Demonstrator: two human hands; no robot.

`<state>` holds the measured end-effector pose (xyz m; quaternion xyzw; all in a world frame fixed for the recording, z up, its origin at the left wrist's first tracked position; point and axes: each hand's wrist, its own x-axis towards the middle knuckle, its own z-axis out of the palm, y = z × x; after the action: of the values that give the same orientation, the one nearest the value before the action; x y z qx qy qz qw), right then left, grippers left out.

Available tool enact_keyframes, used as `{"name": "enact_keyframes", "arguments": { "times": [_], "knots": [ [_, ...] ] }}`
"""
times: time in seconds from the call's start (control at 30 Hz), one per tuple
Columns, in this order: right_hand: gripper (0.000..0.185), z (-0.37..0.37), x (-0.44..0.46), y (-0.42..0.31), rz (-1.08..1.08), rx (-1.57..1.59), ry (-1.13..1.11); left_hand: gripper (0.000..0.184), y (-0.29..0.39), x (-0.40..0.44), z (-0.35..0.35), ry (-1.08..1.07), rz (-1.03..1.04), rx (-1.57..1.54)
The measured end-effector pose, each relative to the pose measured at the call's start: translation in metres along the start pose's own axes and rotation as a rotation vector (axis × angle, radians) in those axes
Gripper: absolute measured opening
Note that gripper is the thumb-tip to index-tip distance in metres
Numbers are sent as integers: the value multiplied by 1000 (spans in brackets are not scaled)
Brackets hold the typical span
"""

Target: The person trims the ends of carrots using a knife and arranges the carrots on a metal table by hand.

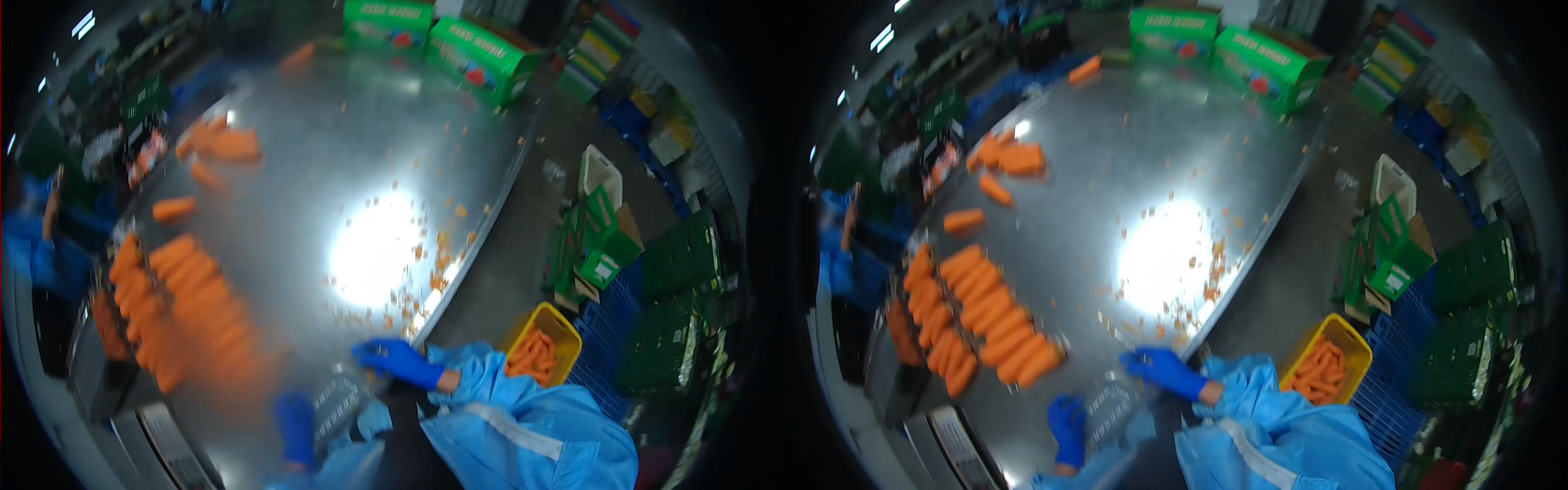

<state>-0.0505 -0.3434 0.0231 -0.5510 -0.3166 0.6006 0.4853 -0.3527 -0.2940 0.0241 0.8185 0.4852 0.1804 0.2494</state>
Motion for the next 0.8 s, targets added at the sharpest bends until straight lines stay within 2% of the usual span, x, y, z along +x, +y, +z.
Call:
{"name": "enact_keyframes", "arguments": {
  "times": [0.03,0.07,0.1,0.17,0.33,0.43,0.47,0.53,0.63,0.73,0.8],
  "knots": [
    [33,-1,-5,-20,69,-2,6,33,13,3,-2,22,-142,-85],
    [33,-6,-3,-15,11,-60,-9,31,3,0,0,33,-32,19],
    [32,-7,-3,-18,83,4,11,29,-7,-2,2,54,76,125],
    [30,-11,0,-26,131,21,29,26,11,5,-5,64,-55,-125],
    [28,-14,3,-48,142,-14,-4,26,-12,0,-16,130,-278,-179],
    [28,-11,6,-50,129,-26,-12,26,-46,-2,-40,212,-113,35],
    [28,-11,8,-50,145,-47,-23,25,-42,2,-58,175,-146,111],
    [28,-13,14,-50,175,-87,-39,23,-64,-3,-80,238,-465,-131],
    [28,-10,22,-49,196,-97,-49,23,-130,-27,-97,301,-440,-131],
    [29,-10,32,-31,200,-68,-74,24,-164,-43,-105,137,-596,88],
    [29,-7,39,-32,201,-23,-78,43,-206,-65,-94,181,-309,257]
  ]
}}
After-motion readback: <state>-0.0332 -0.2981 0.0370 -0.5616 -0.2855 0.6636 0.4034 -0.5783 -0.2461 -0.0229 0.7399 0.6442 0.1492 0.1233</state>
